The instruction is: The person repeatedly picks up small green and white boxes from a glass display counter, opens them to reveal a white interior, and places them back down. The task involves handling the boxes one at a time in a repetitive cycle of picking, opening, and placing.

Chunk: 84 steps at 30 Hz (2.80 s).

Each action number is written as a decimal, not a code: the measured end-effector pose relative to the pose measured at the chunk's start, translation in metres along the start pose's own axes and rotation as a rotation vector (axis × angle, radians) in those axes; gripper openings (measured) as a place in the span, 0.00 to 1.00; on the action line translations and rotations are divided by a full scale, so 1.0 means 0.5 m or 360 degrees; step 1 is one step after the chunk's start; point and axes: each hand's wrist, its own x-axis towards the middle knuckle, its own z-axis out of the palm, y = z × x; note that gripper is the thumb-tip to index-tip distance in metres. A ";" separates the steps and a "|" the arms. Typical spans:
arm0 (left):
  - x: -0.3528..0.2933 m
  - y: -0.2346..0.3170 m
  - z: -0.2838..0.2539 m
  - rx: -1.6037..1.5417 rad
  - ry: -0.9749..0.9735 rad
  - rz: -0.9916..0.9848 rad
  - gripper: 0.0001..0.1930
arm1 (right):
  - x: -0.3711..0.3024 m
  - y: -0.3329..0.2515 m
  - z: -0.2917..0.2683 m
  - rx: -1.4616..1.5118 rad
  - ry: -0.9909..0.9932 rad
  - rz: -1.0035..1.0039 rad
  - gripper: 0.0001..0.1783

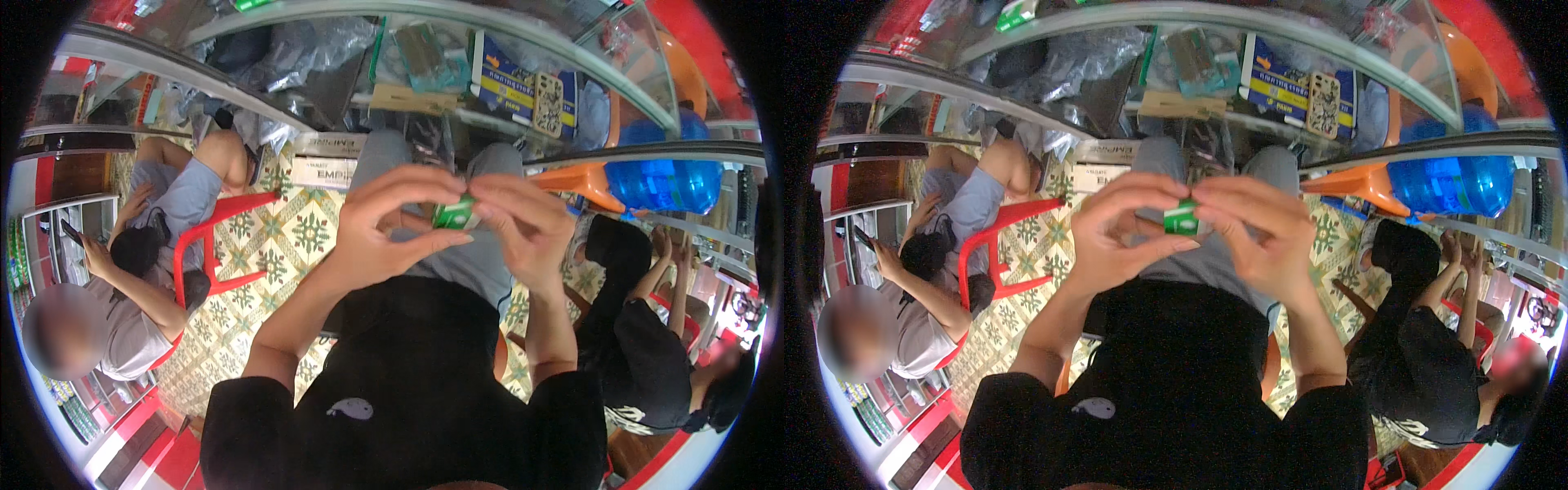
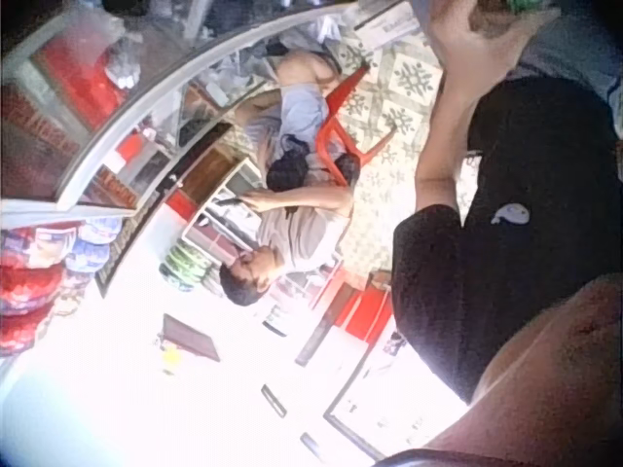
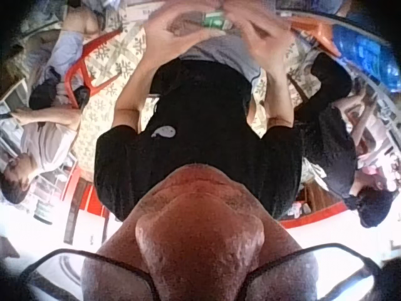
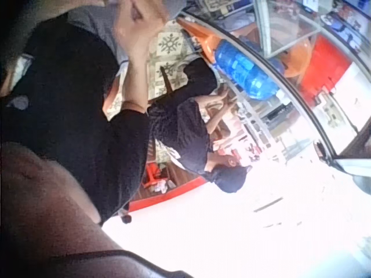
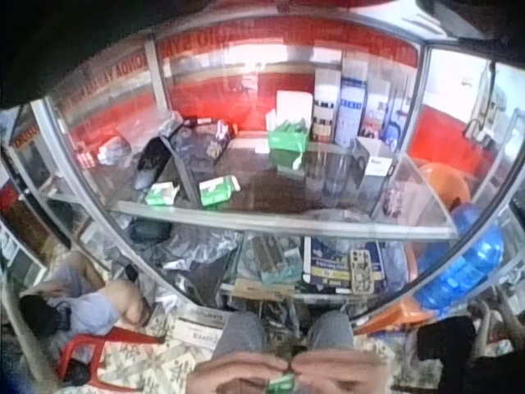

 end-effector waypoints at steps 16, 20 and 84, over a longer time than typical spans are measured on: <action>0.015 0.013 -0.014 0.0249 -0.0313 0.0023 0.28 | -0.034 -0.010 -0.008 0.0798 0.0042 0.0556 0.08; 0.027 0.012 -0.020 0.0259 -0.0368 0.0121 0.27 | -0.045 -0.003 0.000 0.0766 0.0045 0.0404 0.08; 0.417 0.129 -0.202 0.1148 -0.0372 0.0257 0.28 | 0.320 0.080 -0.311 -0.2185 0.0679 0.0524 0.31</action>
